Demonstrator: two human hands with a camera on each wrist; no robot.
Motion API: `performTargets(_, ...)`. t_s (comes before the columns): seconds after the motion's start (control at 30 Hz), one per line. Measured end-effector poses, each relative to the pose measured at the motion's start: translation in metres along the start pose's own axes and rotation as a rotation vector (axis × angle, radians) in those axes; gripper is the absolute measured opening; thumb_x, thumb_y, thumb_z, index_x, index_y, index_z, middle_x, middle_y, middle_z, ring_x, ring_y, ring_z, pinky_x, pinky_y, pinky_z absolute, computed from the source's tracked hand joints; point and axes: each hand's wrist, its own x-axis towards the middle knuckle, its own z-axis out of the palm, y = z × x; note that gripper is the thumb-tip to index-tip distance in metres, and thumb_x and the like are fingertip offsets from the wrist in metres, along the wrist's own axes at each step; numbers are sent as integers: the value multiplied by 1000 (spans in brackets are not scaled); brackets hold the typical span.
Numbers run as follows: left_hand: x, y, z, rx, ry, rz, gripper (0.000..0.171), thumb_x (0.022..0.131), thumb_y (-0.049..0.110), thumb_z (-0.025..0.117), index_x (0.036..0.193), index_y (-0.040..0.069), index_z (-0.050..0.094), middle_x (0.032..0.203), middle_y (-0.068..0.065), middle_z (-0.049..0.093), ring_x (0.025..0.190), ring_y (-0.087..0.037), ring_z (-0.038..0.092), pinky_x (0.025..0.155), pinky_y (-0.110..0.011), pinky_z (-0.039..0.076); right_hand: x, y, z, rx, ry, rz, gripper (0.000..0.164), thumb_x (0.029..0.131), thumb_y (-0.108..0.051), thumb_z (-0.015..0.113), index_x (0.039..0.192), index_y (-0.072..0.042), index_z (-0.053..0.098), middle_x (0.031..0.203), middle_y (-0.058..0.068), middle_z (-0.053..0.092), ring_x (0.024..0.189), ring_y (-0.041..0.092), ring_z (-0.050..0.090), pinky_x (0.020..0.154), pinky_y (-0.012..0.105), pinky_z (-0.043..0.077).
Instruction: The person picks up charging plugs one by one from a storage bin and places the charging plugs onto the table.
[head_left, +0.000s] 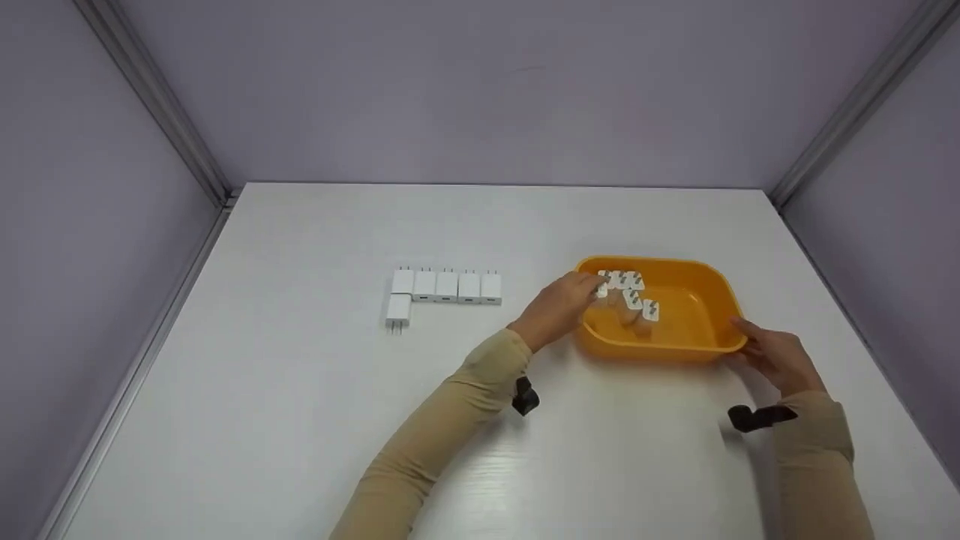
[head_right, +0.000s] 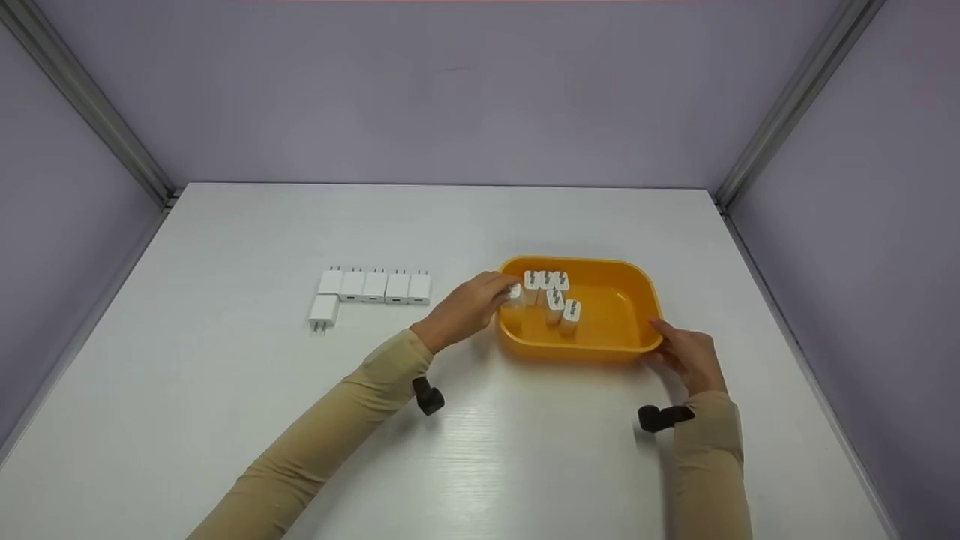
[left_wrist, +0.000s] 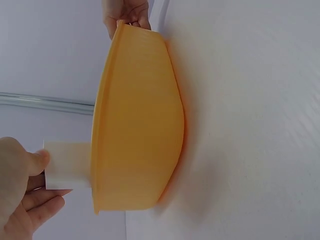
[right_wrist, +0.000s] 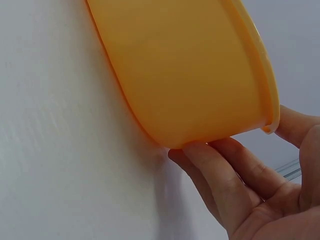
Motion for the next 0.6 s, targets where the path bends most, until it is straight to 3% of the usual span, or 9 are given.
performTargets(0.2,-7,-1,-9,-45,42,-9,32,100,11,47,131,1,55,128,-10,63,119,-20,61,106,-24,47,1,-1,0,-38,14,26,81,86,-51,64,143,0,37,85,-19,67,81,-1,66,79,14,55)
performTargets(0.27,-11,-3,-12,-59,68,-15,32,100,11,47,130,1,55,127,-10,64,117,-20,62,104,-24,49,2,-1,0,-50,22,38,77,86,-52,64,139,-2,41,84,-19,67,80,0,65,78,14,55)
performTargets(0.47,-27,-12,-22,-66,110,-31,32,101,11,47,130,1,55,125,-11,64,116,-21,63,103,-24,50,4,-1,2,-97,37,64,84,84,-57,63,142,-1,39,80,-20,66,78,1,63,76,13,54)
performTargets(0.6,-39,-20,-27,-69,127,-38,31,100,10,47,129,0,56,124,-11,65,115,-21,63,103,-25,50,4,-1,2,-14,40,67,74,83,-52,67,135,-5,46,80,-18,68,77,1,64,76,13,55)
